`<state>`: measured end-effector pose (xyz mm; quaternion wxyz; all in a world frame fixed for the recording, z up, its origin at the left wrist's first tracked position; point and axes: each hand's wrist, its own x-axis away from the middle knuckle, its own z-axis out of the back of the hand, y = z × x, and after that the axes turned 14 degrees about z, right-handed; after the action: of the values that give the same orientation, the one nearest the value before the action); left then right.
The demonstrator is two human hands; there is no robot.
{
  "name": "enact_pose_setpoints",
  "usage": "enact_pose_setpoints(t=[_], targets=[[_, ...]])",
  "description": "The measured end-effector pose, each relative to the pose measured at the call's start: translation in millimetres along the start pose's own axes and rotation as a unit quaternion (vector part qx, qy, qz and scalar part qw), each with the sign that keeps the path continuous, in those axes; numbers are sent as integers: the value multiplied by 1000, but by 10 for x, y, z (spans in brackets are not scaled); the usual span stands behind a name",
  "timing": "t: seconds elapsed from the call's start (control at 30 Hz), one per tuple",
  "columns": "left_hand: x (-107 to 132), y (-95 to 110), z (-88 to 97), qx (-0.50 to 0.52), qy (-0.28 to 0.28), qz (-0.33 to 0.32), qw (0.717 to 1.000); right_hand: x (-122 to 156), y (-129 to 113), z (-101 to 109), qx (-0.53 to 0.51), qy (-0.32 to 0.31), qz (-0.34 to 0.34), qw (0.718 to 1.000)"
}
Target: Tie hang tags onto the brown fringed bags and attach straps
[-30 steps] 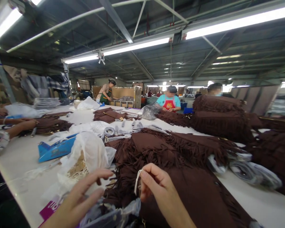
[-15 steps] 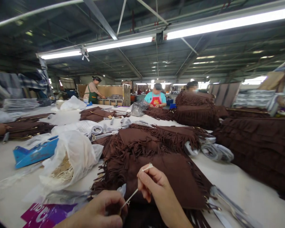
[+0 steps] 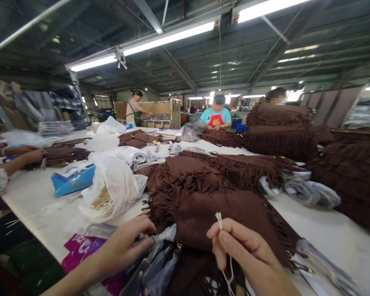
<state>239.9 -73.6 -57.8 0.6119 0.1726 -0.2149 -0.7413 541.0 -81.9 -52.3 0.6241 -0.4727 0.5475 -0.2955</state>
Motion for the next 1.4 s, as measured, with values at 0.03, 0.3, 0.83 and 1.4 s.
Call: enact_pose_setpoints(t=[0.03, 0.3, 0.83, 1.4], targets=[[-22, 16, -99, -28, -2, -6, 1000, -17, -5, -31, -9, -4, -14, 1000], [-299, 28, -365, -124, 3, -75, 989, -152, 361, -358, 46, -80, -31, 995], [-495, 44, 74, -7, -26, -105, 994, -408, 626, -612, 543, -382, 297, 686], [-549, -212, -120, 96, 59, -102, 988, -538, 739, -519, 483, -257, 382, 745]])
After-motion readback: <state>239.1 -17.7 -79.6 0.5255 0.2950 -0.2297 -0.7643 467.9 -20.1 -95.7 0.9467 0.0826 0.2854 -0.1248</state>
